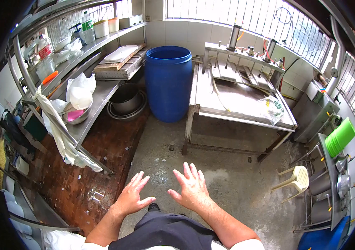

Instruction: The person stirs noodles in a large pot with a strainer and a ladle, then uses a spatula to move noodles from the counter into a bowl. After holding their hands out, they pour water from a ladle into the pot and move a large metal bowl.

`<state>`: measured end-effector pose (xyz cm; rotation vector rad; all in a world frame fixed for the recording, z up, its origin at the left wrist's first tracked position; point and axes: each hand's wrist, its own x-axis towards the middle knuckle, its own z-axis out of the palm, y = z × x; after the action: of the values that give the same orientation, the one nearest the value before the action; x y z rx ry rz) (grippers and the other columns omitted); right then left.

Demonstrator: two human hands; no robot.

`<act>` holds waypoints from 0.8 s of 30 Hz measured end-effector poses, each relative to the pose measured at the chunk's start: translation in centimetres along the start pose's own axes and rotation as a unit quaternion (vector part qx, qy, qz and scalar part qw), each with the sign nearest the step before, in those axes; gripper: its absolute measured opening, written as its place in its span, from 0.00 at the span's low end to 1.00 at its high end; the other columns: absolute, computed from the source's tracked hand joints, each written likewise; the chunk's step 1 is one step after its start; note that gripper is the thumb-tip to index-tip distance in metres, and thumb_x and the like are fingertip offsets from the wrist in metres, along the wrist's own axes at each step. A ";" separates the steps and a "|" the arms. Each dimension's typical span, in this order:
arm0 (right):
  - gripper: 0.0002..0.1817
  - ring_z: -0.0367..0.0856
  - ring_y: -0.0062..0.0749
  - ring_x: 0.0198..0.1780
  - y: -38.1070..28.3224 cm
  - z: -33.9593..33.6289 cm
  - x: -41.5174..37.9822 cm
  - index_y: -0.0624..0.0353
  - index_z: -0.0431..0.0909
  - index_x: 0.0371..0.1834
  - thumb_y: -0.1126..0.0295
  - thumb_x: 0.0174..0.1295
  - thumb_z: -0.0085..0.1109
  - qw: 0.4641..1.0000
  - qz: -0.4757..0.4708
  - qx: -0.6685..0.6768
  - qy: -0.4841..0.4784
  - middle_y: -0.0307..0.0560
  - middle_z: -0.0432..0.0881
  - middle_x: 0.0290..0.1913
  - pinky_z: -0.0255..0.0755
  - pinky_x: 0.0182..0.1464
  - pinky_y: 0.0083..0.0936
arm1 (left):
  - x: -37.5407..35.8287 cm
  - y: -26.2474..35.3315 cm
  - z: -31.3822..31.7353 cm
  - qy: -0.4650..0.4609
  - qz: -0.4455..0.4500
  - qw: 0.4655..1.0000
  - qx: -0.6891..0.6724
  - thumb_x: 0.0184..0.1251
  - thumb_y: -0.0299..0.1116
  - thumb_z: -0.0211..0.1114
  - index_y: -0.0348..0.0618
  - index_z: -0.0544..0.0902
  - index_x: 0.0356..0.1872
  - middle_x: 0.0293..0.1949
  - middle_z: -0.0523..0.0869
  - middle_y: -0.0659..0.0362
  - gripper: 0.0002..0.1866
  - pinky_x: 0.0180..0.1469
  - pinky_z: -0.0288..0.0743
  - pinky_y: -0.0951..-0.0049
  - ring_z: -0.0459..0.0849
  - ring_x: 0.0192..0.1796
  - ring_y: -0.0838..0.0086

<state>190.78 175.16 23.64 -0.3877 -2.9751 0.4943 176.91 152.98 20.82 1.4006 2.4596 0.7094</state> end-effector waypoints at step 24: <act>0.42 0.48 0.61 0.82 0.1 0.1 -0.4 0.52 0.66 0.76 0.43 0.63 0.63 1.000 0.012 0.015 -0.023 0.67 0.53 0.80 0.46 0.78 0.58 | -0.3 0.4 0.4 0.004 -0.004 1.000 -0.015 0.59 0.54 0.74 0.39 0.66 0.74 0.77 0.59 0.37 0.47 0.79 0.55 0.54 0.57 0.79 0.45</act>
<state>191.17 175.09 23.53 -0.4144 -3.0061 0.5556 177.49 153.06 20.67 1.3795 2.4493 0.7476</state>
